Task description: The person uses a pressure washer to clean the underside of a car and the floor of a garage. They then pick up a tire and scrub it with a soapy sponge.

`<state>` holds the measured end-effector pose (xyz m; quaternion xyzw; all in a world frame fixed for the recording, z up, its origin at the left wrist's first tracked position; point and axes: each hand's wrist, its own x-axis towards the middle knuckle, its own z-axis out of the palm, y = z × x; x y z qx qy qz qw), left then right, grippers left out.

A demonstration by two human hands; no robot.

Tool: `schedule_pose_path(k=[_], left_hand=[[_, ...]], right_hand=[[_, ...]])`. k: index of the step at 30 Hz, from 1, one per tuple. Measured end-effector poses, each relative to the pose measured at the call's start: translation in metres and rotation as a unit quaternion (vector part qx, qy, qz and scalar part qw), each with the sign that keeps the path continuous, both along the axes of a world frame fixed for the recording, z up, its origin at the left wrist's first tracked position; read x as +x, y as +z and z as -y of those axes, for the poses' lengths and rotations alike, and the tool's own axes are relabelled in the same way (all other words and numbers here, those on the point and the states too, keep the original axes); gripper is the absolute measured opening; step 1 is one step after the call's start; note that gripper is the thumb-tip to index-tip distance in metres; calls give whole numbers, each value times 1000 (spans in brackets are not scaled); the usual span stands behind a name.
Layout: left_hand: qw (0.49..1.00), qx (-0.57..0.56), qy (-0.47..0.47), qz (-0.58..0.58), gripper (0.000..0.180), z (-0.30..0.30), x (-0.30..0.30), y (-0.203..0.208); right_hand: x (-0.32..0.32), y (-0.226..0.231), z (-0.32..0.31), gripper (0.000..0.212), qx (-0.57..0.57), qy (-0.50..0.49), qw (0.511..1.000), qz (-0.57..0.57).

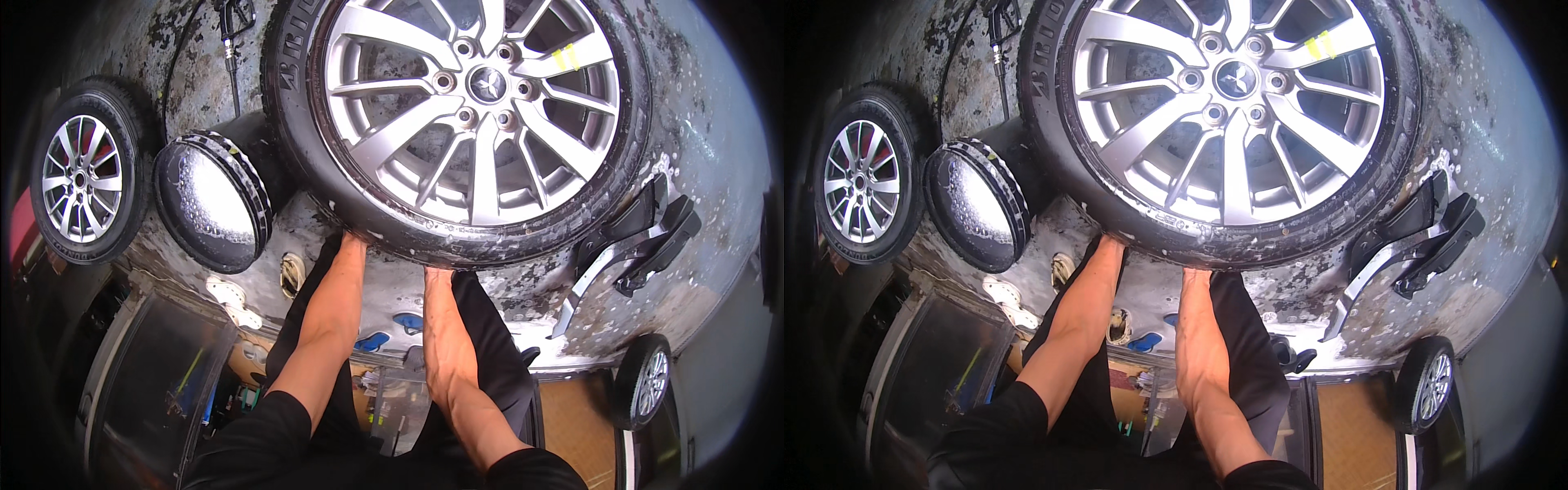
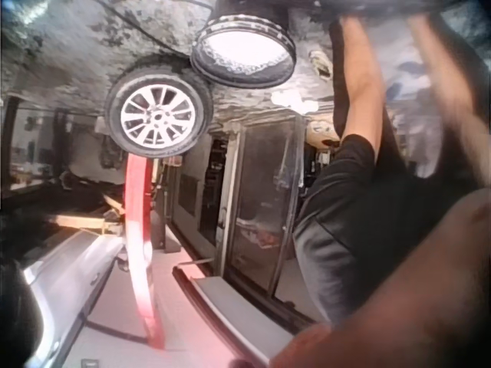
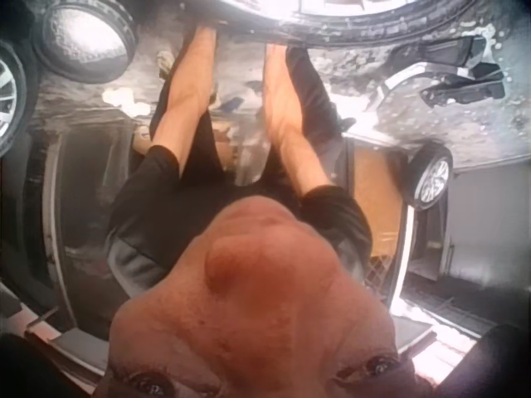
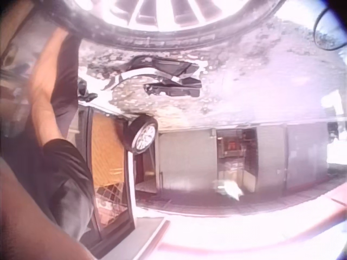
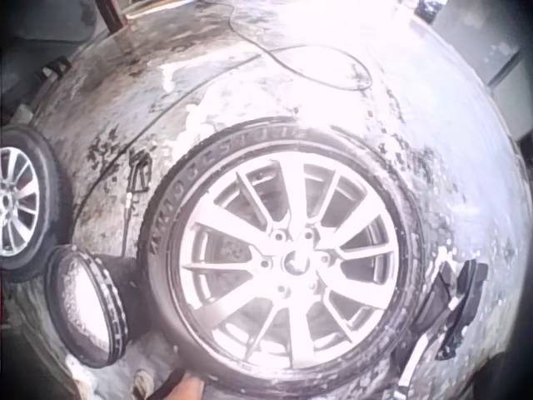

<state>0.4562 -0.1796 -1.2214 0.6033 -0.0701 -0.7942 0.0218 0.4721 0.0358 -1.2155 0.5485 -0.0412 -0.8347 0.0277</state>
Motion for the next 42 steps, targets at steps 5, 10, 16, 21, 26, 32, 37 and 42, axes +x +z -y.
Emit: schedule_pose_path(k=[5, 10, 16, 21, 26, 32, 37, 42], left_hand=[[998, -17, -3, 61, 71, -1, 9, 22], [992, -72, -39, 96, 92, -1, 21, 87], [756, -501, -413, 84, 24, 48, -28, 280], [543, -654, -494, 182, 27, 199, -31, 251], [398, -564, -688, 224, 46, 299, -4, 75], [383, -485, -742, 259, 41, 297, 3, -2], [554, -449, -674, 193, 37, 283, 29, 57], [665, -421, -616, 13, 30, 261, -29, 257]], right_hand=[[-1, 14, -5, 59, 5, 9, 1000, 10], [10, 81, 13, 50, 79, 126, 972, 183], [-6, 194, 52, 52, 175, 460, 858, 145], [-67, 264, 148, 32, 287, 632, 715, -85], [-134, 286, 257, 25, 290, 679, 620, -264], [-163, 290, 317, 21, 270, 682, 602, -315], [-152, 298, 319, 25, 272, 752, 513, -313], [-164, 301, 310, 43, 281, 797, 475, -246]])
